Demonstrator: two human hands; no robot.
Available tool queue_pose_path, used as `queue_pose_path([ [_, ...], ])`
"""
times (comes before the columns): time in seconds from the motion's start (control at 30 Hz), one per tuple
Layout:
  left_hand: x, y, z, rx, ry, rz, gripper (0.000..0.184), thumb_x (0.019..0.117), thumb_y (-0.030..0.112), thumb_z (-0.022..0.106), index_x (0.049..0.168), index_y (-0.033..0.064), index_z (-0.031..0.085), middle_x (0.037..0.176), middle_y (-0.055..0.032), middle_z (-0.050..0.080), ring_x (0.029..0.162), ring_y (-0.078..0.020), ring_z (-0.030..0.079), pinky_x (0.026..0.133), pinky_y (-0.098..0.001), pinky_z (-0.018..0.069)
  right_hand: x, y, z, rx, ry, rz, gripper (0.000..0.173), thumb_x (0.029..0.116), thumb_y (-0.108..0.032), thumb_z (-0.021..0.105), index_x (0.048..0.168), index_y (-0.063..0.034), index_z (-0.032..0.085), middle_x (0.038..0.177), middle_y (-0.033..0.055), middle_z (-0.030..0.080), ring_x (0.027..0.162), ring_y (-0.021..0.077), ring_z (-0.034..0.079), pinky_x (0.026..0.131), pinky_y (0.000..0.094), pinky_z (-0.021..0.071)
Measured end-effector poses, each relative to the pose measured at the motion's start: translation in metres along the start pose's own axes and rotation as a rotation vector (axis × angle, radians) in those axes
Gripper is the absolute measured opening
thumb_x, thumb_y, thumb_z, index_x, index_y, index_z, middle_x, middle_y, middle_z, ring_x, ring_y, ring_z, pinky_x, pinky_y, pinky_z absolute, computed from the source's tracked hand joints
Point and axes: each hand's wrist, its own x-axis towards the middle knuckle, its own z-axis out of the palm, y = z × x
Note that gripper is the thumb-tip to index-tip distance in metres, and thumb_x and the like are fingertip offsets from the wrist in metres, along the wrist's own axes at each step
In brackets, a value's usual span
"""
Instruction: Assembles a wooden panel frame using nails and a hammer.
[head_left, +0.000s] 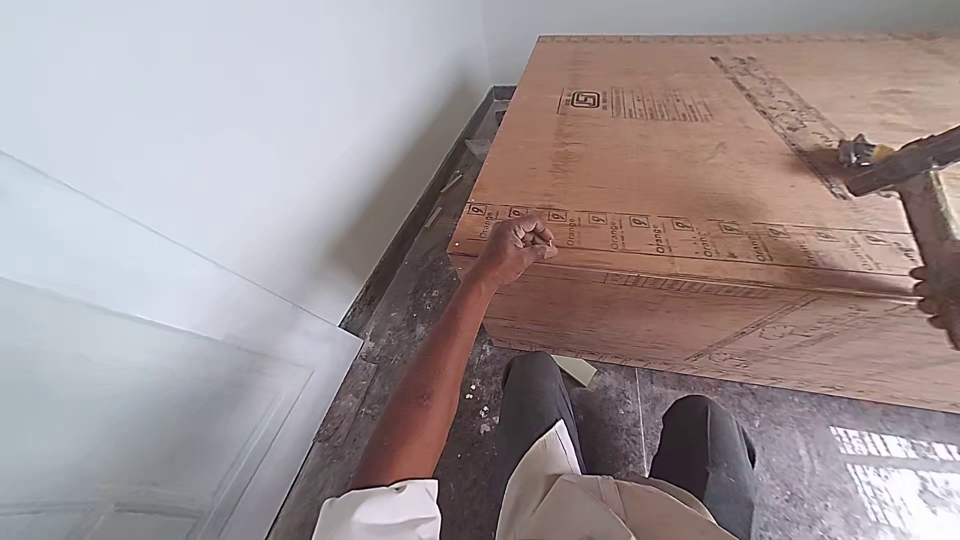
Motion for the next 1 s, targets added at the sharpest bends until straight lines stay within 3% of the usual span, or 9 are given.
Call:
queue_pose_path([
  [0.1, -0.003, 0.001, 0.007, 0.060, 0.034, 0.006, 0.016, 0.0860, 0.000, 0.074, 0.101, 0.0003, 0.069, 0.085, -0.0014, 0.072, 0.071, -0.0007, 0.065, 0.068, -0.0187, 0.0567, -0.082, -0.015, 0.029, 0.484, -0.204, -0.042, 0.037, 0.1100, -0.046, 0.031, 0.108, -0.0196, 0.056, 0.068, -0.0089, 0.058, 0.051, 0.0045, 0.055, 0.047, 0.0223, 0.0511],
  [0.17, -0.003, 0.002, 0.009, 0.100, 0.037, -0.005, 0.019, 0.0850, -0.002, 0.076, 0.102, 0.0001, 0.067, 0.087, -0.0007, 0.070, 0.070, 0.0009, 0.064, 0.068, -0.0169, 0.0557, -0.120, -0.028, 0.051, 0.619, -0.287, -0.130, 0.020, 0.1071, -0.032, 0.041, 0.111, -0.0180, 0.055, 0.065, -0.0062, 0.055, 0.046, 0.0054, 0.052, 0.044, 0.0217, 0.0499],
  [0.27, 0.000, -0.003, 0.004, 0.121, 0.038, -0.010, 0.025, 0.0802, -0.005, 0.076, 0.103, 0.0003, 0.067, 0.090, 0.0003, 0.071, 0.073, 0.0019, 0.065, 0.070, -0.0162, 0.0567, -0.150, -0.042, 0.082, 0.734, -0.367, -0.136, 0.004, 0.1002, -0.015, 0.053, 0.099, -0.0115, 0.053, 0.056, -0.0038, 0.048, 0.038, 0.0062, 0.048, 0.038, 0.0217, 0.0482],
  [0.37, -0.004, -0.001, 0.004, 0.101, 0.023, -0.025, 0.027, 0.0803, -0.009, 0.077, 0.104, -0.0005, 0.067, 0.091, -0.0013, 0.072, 0.074, -0.0001, 0.067, 0.071, -0.0177, 0.0574, -0.159, -0.038, 0.104, 0.499, -0.319, -0.193, 0.012, 0.0959, -0.019, 0.063, 0.098, -0.0109, 0.055, 0.058, -0.0047, 0.049, 0.041, 0.0066, 0.049, 0.040, 0.0217, 0.0474],
  [0.53, -0.003, 0.000, 0.007, 0.001, 0.022, -0.005, 0.021, 0.0835, -0.006, 0.074, 0.102, -0.0007, 0.067, 0.091, -0.0025, 0.071, 0.075, -0.0019, 0.067, 0.071, -0.0190, 0.0579, -0.171, -0.049, 0.127, 0.441, -0.366, -0.399, 0.021, 0.0937, -0.022, 0.057, 0.112, -0.0116, 0.055, 0.066, -0.0097, 0.058, 0.051, 0.0044, 0.058, 0.050, 0.0207, 0.0534],
  [0.73, 0.001, 0.004, 0.006, -0.020, -0.004, -0.035, 0.017, 0.0856, -0.005, 0.075, 0.101, -0.0023, 0.067, 0.086, -0.0037, 0.071, 0.074, -0.0029, 0.066, 0.072, -0.0201, 0.0566, -0.181, -0.093, 0.138, 0.445, -0.514, -0.488, 0.021, 0.0925, -0.022, 0.061, 0.113, -0.0156, 0.057, 0.063, -0.0088, 0.057, 0.045, 0.0043, 0.055, 0.043, 0.0207, 0.0516],
  [0.87, 0.001, 0.006, 0.004, 0.022, -0.027, -0.075, 0.026, 0.0866, -0.003, 0.075, 0.110, -0.0010, 0.064, 0.086, -0.0043, 0.072, 0.077, -0.0051, 0.068, 0.074, -0.0223, 0.0570, -0.172, -0.125, 0.144, 0.228, -0.474, -0.623, 0.028, 0.0911, -0.023, 0.063, 0.117, -0.0150, 0.057, 0.064, -0.0072, 0.057, 0.047, 0.0047, 0.057, 0.045, 0.0208, 0.0526],
  [0.93, 0.001, 0.008, 0.003, 0.061, -0.037, -0.109, 0.034, 0.0867, -0.001, 0.076, 0.118, -0.0008, 0.062, 0.082, -0.0046, 0.070, 0.073, -0.0069, 0.066, 0.072, -0.0244, 0.0559, -0.171, -0.143, 0.144, 0.096, -0.448, -0.654, 0.042, 0.0909, -0.023, 0.066, 0.132, -0.0177, 0.058, 0.072, -0.0026, 0.062, 0.048, 0.0070, 0.058, 0.045, 0.0238, 0.0530],
  [1.0, 0.003, 0.008, 0.003, 0.098, -0.050, -0.113, 0.038, 0.0871, 0.001, 0.077, 0.122, -0.0002, 0.060, 0.081, -0.0051, 0.072, 0.071, -0.0081, 0.067, 0.071, -0.0267, 0.0569, -0.168, -0.161, 0.146, -0.023, -0.461, -0.716, 0.062, 0.0953, -0.022, 0.067, 0.153, -0.0260, 0.047, 0.086, 0.0021, 0.066, 0.053, 0.0102, 0.061, 0.047, 0.0288, 0.0559],
])
